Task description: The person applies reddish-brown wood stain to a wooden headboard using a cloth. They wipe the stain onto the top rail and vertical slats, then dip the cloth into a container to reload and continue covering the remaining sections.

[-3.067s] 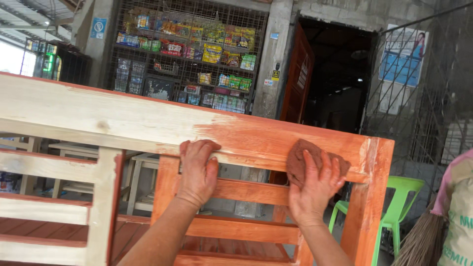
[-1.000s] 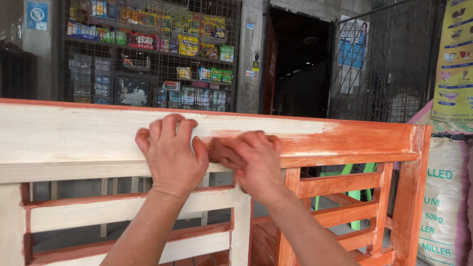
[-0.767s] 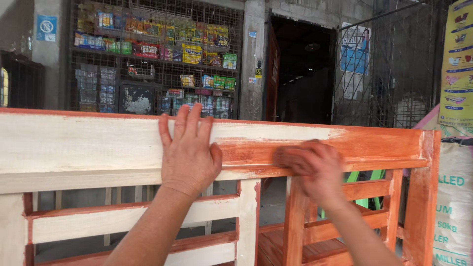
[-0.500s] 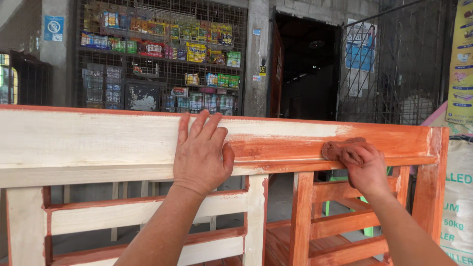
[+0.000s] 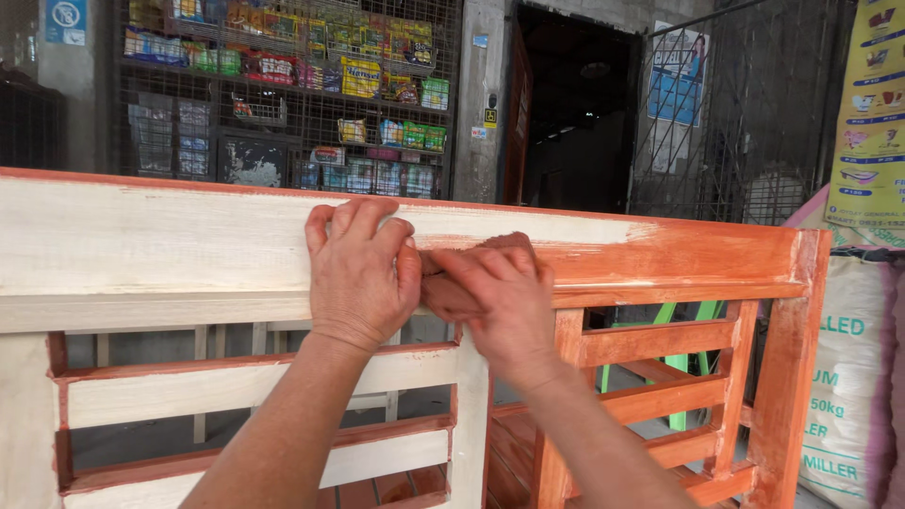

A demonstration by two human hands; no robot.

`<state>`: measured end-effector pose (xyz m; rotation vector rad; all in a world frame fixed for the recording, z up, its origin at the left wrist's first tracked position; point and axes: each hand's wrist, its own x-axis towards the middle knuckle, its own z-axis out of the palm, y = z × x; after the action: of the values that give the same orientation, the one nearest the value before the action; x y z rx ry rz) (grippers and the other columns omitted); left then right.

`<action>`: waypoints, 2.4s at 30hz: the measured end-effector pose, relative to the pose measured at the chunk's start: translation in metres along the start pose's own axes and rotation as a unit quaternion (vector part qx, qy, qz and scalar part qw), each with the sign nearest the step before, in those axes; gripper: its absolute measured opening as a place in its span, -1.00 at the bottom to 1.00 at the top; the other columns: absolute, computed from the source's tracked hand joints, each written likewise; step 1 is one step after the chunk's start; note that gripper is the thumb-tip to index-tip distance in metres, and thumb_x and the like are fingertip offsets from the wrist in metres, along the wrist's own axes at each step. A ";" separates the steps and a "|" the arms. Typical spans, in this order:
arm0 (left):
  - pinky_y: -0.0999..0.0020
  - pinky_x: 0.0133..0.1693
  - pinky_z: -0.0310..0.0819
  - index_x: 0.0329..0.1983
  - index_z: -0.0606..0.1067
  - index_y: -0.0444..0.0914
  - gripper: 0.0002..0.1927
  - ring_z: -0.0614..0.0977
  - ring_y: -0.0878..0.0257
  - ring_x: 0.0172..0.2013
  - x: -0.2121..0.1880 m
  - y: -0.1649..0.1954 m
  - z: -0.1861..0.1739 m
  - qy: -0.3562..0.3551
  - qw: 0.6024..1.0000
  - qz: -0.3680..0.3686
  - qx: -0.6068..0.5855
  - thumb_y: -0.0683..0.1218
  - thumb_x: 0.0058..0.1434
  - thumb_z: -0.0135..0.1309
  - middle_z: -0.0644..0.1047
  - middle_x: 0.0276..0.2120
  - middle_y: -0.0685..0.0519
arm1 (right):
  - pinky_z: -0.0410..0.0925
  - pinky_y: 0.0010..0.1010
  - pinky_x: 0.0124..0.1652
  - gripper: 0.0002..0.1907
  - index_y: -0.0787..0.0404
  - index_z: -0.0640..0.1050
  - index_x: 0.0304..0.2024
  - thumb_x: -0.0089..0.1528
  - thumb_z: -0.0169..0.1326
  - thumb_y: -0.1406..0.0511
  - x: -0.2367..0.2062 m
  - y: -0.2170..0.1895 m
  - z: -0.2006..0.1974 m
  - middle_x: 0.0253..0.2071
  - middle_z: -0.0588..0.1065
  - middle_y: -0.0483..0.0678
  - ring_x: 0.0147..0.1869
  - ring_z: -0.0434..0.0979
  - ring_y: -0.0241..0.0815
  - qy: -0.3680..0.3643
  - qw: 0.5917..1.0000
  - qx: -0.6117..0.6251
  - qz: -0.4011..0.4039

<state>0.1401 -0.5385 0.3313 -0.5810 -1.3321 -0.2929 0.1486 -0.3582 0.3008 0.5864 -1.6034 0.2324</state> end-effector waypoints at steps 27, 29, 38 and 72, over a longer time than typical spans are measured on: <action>0.02 0.19 0.25 -0.23 0.58 -0.26 -0.83 0.47 0.02 0.07 0.000 0.001 0.000 -0.004 0.999 -0.032 -0.004 -0.13 0.15 0.06 0.49 0.06 -0.08 | 0.19 -0.06 0.23 -0.65 0.05 0.59 -0.08 0.13 0.39 0.20 0.018 0.074 -0.020 -0.10 0.50 -0.18 0.13 0.43 -0.11 0.018 0.983 -0.173 0.058; 0.03 0.18 0.26 -0.22 0.58 -0.26 -0.82 0.47 0.02 0.06 0.000 0.001 -0.001 -0.002 1.000 -0.028 -0.004 -0.14 0.15 0.06 0.49 0.05 -0.07 | 0.20 -0.02 0.26 -0.56 0.10 0.55 0.04 0.16 0.39 0.18 0.001 0.067 -0.015 0.03 0.47 -0.10 0.20 0.39 -0.01 0.049 0.990 -0.121 0.052; 0.04 0.14 0.28 -0.25 0.57 -0.26 -0.84 0.47 0.02 0.04 0.001 0.003 -0.001 -0.008 1.000 -0.026 0.005 -0.12 0.14 0.07 0.49 0.03 -0.06 | 0.27 -0.12 0.24 -0.23 0.03 0.45 0.26 0.00 0.41 0.21 0.003 0.032 -0.009 0.22 0.32 0.04 0.30 0.24 0.10 0.022 0.991 0.067 0.116; -0.04 0.18 0.22 -0.31 0.57 -0.26 -0.82 0.45 -0.04 0.09 -0.001 0.004 0.000 -0.025 0.999 0.008 0.019 -0.09 0.08 0.08 0.49 0.03 -0.09 | 0.37 -0.06 0.16 -0.43 0.21 0.52 0.12 0.16 0.37 0.11 -0.048 0.241 -0.042 0.04 0.51 0.10 0.17 0.49 0.12 0.061 0.969 -0.048 0.237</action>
<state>0.1416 -0.5356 0.3294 -0.5695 -1.3773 -0.2406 0.0653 -0.1230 0.3056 0.1036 -1.6055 0.5322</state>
